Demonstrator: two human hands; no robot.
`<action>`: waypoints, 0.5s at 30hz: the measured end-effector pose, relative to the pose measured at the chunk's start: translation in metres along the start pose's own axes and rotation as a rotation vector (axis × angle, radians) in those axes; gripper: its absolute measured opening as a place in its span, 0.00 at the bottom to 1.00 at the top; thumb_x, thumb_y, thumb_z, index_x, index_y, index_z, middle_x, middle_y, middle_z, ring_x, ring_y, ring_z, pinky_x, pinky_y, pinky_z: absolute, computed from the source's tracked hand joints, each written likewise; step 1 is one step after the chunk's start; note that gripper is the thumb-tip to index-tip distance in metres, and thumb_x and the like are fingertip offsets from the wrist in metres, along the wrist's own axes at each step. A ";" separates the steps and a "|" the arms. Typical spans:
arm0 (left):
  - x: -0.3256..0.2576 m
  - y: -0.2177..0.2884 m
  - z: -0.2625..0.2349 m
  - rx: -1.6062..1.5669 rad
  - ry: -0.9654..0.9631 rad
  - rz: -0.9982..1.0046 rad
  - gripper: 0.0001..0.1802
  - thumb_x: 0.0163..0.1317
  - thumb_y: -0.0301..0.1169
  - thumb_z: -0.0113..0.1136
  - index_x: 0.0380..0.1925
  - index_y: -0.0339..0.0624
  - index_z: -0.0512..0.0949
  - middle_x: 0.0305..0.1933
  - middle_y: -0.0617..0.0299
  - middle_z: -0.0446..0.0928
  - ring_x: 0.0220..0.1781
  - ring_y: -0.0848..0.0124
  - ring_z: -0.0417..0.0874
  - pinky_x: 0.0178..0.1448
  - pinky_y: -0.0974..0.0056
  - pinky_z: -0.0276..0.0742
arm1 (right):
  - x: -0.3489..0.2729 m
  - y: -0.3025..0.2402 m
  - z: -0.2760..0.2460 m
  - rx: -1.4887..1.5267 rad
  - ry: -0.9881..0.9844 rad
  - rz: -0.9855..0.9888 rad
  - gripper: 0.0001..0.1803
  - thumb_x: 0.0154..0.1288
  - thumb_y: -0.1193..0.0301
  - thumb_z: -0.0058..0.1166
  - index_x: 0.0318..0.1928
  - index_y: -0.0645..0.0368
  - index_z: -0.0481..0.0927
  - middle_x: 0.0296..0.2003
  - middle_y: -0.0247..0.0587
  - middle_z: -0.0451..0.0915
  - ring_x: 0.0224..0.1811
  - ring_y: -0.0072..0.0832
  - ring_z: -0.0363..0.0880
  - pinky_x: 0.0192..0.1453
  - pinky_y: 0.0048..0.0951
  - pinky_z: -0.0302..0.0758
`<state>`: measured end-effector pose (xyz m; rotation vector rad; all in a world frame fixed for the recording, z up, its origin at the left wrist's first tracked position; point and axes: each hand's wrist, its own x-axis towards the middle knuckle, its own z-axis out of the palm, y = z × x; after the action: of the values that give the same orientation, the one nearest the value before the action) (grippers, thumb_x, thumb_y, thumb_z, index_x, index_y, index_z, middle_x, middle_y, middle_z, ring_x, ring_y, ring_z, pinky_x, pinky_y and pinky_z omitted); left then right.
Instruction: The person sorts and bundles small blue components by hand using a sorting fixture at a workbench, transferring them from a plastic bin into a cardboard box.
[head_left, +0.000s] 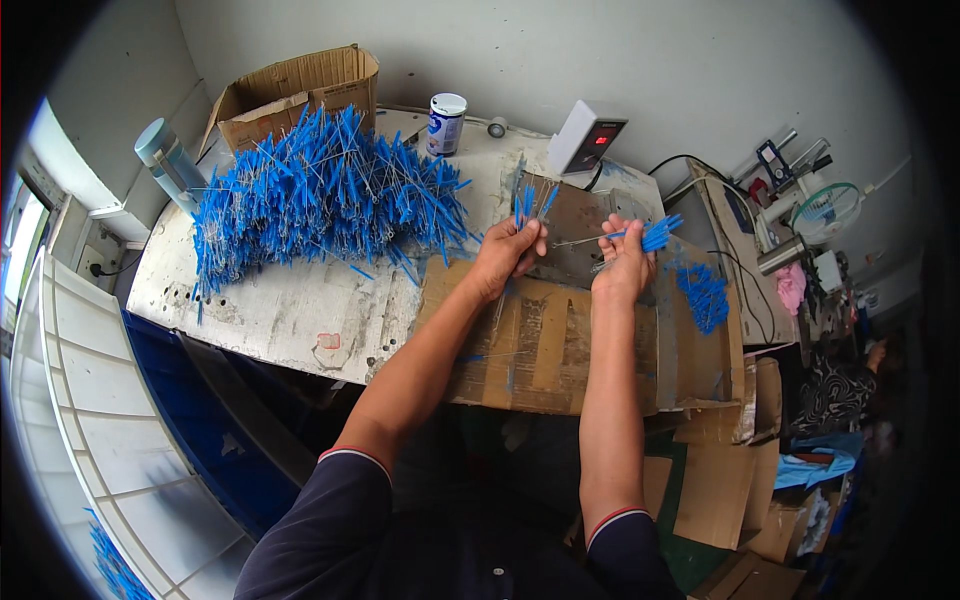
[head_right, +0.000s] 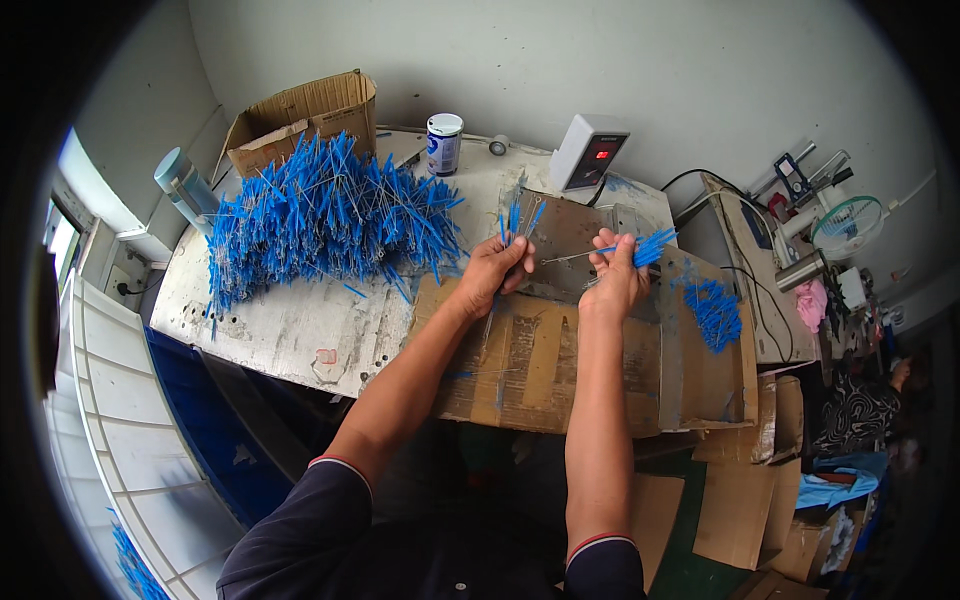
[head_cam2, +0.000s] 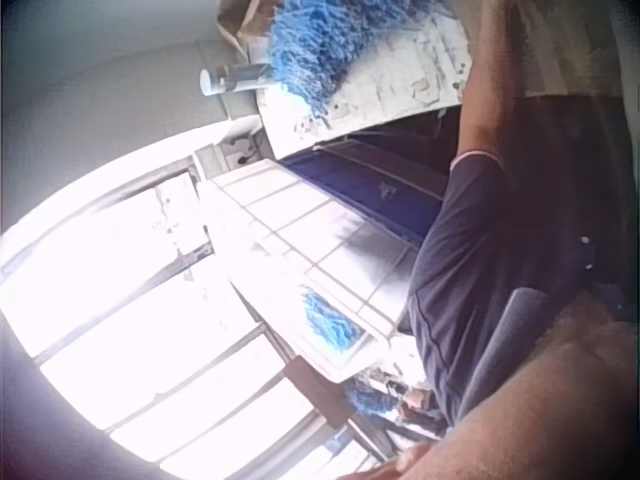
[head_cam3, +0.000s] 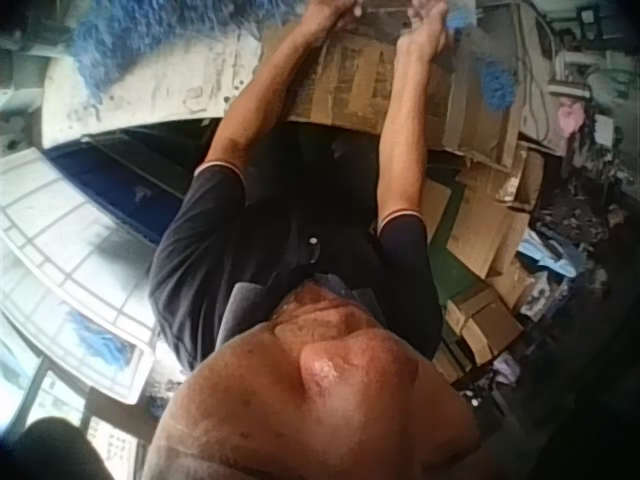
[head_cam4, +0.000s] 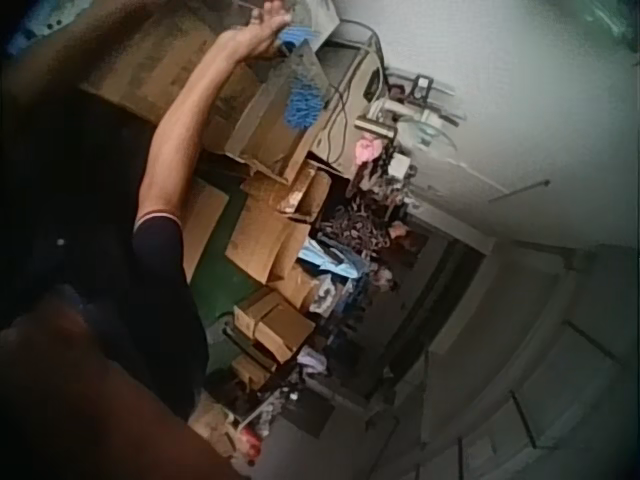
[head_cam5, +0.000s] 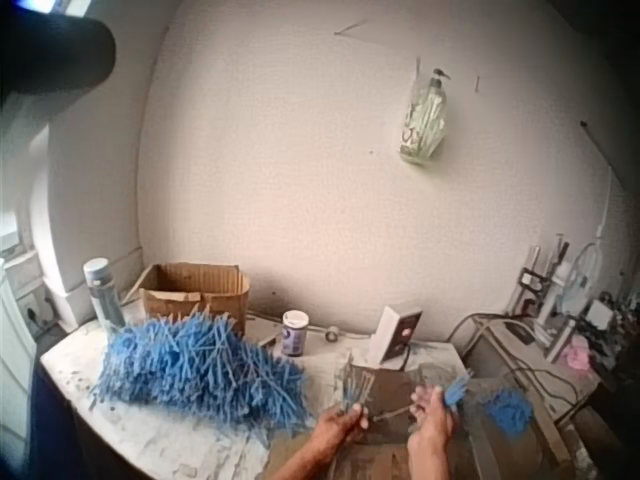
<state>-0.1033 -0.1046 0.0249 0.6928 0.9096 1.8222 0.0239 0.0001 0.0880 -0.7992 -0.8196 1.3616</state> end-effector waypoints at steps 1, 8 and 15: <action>-0.001 0.001 0.001 -0.019 -0.009 -0.023 0.12 0.76 0.38 0.52 0.39 0.41 0.77 0.28 0.63 0.79 0.16 0.80 0.64 0.19 0.73 0.57 | 0.000 0.002 -0.001 0.001 0.003 -0.002 0.10 0.73 0.65 0.58 0.41 0.60 0.78 0.25 0.31 0.75 0.20 0.20 0.69 0.23 0.25 0.67; -0.005 0.003 0.004 0.066 -0.132 -0.097 0.13 0.75 0.38 0.53 0.39 0.40 0.79 0.26 0.64 0.78 0.15 0.80 0.65 0.19 0.73 0.57 | -0.017 0.016 0.006 -0.216 -0.474 0.259 0.10 0.67 0.67 0.64 0.38 0.62 0.81 0.22 0.27 0.71 0.13 0.10 0.57 0.15 0.18 0.51; -0.005 0.003 0.003 0.117 -0.094 -0.104 0.13 0.74 0.38 0.55 0.39 0.39 0.80 0.24 0.67 0.76 0.15 0.81 0.65 0.18 0.74 0.56 | 0.004 0.010 0.012 -0.097 -0.090 0.043 0.08 0.75 0.68 0.54 0.40 0.60 0.78 0.25 0.32 0.76 0.21 0.17 0.70 0.19 0.19 0.62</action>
<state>-0.1006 -0.1087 0.0286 0.7837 0.9773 1.6415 0.0089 0.0048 0.0859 -0.8403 -0.9491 1.4127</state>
